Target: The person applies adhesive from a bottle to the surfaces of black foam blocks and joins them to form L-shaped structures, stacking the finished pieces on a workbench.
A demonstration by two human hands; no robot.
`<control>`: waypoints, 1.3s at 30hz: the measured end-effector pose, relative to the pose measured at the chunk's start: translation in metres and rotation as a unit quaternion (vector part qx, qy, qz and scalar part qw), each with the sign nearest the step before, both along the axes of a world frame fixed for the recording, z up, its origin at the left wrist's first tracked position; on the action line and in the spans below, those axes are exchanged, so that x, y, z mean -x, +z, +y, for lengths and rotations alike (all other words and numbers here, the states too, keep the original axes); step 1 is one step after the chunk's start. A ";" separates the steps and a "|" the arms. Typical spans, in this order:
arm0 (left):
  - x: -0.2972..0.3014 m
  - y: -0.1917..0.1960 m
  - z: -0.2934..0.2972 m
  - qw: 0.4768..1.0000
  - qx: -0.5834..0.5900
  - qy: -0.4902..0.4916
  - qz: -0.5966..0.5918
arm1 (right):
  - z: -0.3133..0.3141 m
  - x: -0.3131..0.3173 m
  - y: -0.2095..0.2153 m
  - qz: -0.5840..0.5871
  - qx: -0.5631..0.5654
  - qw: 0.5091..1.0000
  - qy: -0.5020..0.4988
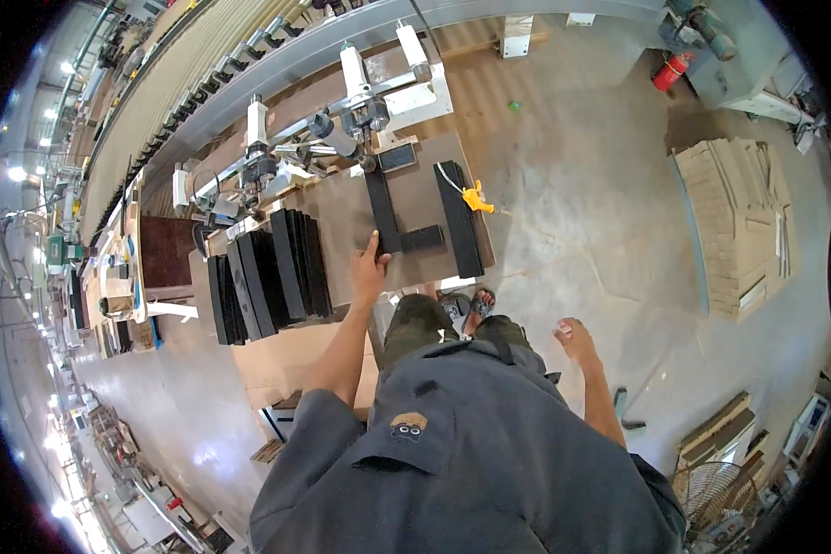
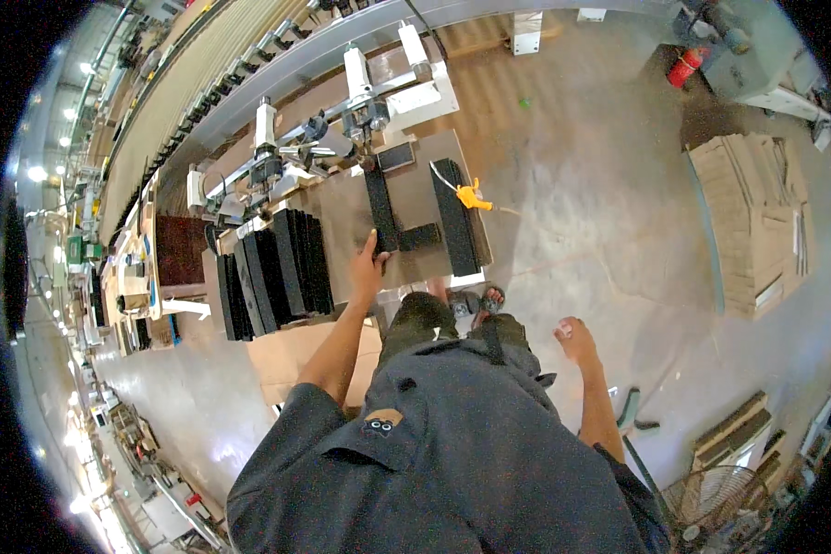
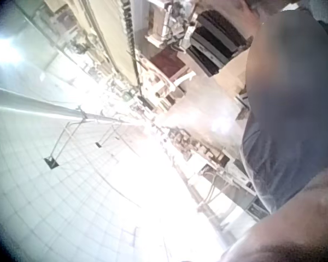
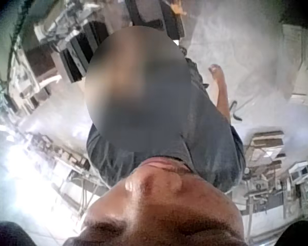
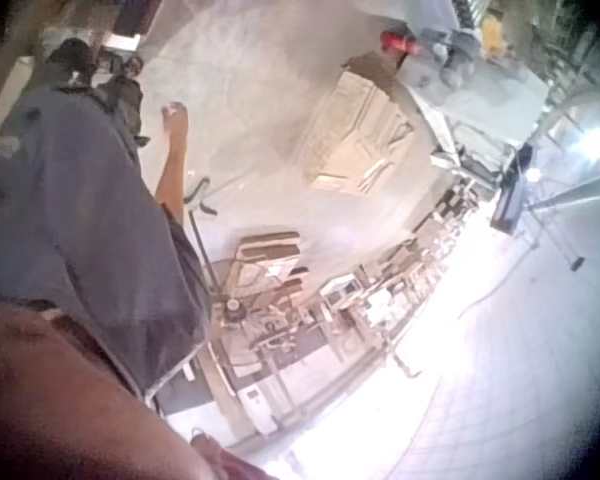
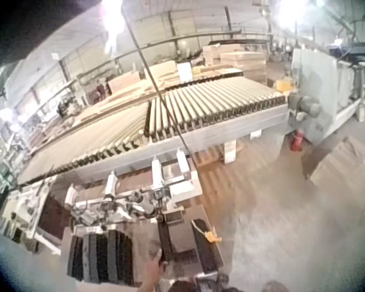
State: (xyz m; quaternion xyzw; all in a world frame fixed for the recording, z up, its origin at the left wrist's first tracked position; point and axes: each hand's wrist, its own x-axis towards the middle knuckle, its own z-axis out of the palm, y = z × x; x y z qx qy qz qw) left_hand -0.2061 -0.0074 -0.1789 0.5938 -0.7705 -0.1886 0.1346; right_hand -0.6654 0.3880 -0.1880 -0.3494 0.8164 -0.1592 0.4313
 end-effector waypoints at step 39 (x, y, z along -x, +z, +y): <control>0.060 0.050 -0.062 0.998 -0.009 0.061 0.029 | -0.001 -0.105 -0.033 -0.029 -0.022 0.999 0.030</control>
